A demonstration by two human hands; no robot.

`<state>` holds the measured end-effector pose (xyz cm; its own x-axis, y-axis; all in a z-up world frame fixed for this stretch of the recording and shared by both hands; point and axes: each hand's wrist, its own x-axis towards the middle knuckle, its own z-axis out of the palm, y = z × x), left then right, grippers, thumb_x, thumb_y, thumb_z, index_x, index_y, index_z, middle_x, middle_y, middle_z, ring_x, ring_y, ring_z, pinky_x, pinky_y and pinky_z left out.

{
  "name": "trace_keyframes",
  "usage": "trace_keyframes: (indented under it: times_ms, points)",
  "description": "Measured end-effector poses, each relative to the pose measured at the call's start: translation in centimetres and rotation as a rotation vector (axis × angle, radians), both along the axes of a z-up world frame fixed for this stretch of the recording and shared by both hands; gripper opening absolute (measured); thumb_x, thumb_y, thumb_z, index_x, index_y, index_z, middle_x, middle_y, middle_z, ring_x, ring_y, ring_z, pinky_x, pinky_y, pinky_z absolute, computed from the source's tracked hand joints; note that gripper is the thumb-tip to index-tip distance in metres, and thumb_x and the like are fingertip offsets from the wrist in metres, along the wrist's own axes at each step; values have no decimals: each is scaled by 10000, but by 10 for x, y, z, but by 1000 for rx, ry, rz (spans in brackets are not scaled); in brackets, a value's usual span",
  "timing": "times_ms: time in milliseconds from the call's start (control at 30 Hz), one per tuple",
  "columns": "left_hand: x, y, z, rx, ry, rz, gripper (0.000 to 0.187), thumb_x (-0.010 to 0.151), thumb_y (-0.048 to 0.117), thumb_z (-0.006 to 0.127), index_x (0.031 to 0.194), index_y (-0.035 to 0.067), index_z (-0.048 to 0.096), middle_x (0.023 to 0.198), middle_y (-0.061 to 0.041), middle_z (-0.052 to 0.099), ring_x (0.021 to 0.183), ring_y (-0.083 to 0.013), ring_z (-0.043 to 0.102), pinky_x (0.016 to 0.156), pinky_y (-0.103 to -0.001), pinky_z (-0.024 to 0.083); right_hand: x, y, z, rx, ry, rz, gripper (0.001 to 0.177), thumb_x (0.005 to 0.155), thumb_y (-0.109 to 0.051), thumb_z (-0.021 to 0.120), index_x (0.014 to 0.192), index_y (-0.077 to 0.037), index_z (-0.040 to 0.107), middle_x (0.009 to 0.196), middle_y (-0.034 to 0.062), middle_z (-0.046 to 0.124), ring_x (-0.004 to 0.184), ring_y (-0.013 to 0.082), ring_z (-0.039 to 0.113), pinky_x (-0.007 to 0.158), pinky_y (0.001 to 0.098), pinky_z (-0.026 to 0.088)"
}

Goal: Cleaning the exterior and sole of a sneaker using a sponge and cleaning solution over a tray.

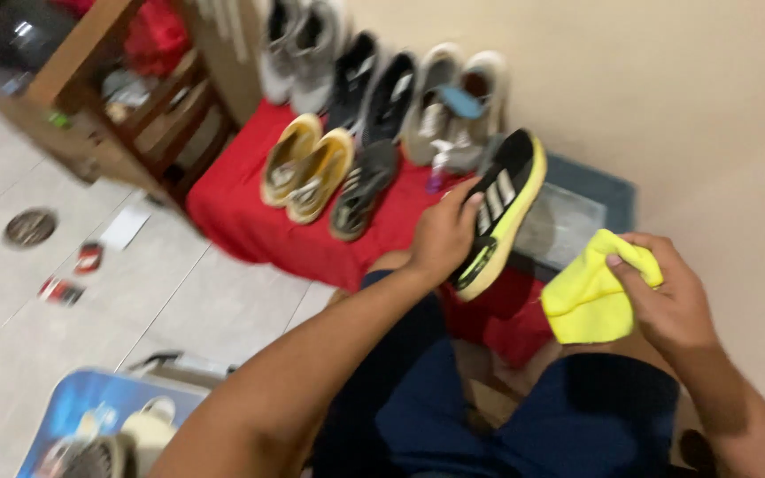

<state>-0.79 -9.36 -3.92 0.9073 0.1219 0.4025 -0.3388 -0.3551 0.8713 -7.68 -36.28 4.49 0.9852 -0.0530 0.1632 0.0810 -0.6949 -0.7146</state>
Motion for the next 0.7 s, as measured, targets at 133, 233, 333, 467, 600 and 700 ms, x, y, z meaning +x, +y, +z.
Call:
trace_keyframes:
  times_ms: [133,233,333,467,600,700]
  points:
    - [-7,-20,17,-3,43,-79,383,1033,347,478,1316,155,650,1189,-123,762,1078,-362,711,874,-439,519,4,-18,-2,238,-80,-91,349,971,-169,659,1311,-135,586,1254,48,630,1086,149,581,924,284,470]
    - [-10,-33,16,-75,81,-123,363,1040,300,523,1323,128,672,1208,-154,747,1148,-355,683,940,-450,531,16,-17,-24,360,-106,-88,433,962,-89,648,1388,-92,569,1272,157,619,1103,237,582,952,368,486]
    - [-22,-43,15,-187,117,-153,357,1051,243,565,1334,54,674,1242,-239,711,1225,-394,636,1029,-497,513,-6,18,-20,498,-15,-166,450,961,-39,640,1409,-24,607,1208,275,644,1066,325,598,942,456,512]
    - [-29,-43,-11,-131,237,-200,428,1008,303,517,1364,102,644,1318,-96,721,1238,-240,668,1027,-340,501,-8,22,-62,641,419,-170,331,983,-100,594,1285,-146,721,1283,97,721,1036,252,676,823,332,515]
    - [-15,-50,-26,-158,269,-232,389,993,277,545,1306,101,691,1305,-74,734,1228,-196,671,1051,-301,481,1,30,-68,684,525,-182,285,984,-149,627,1252,-104,711,1027,166,768,827,245,683,708,316,491]
    - [-19,-50,-13,-218,297,-307,418,998,284,549,1349,87,660,1336,-79,716,1256,-179,650,1085,-287,463,7,33,-63,895,537,-209,299,979,-216,626,1208,-36,692,1034,163,752,911,245,682,789,321,472]
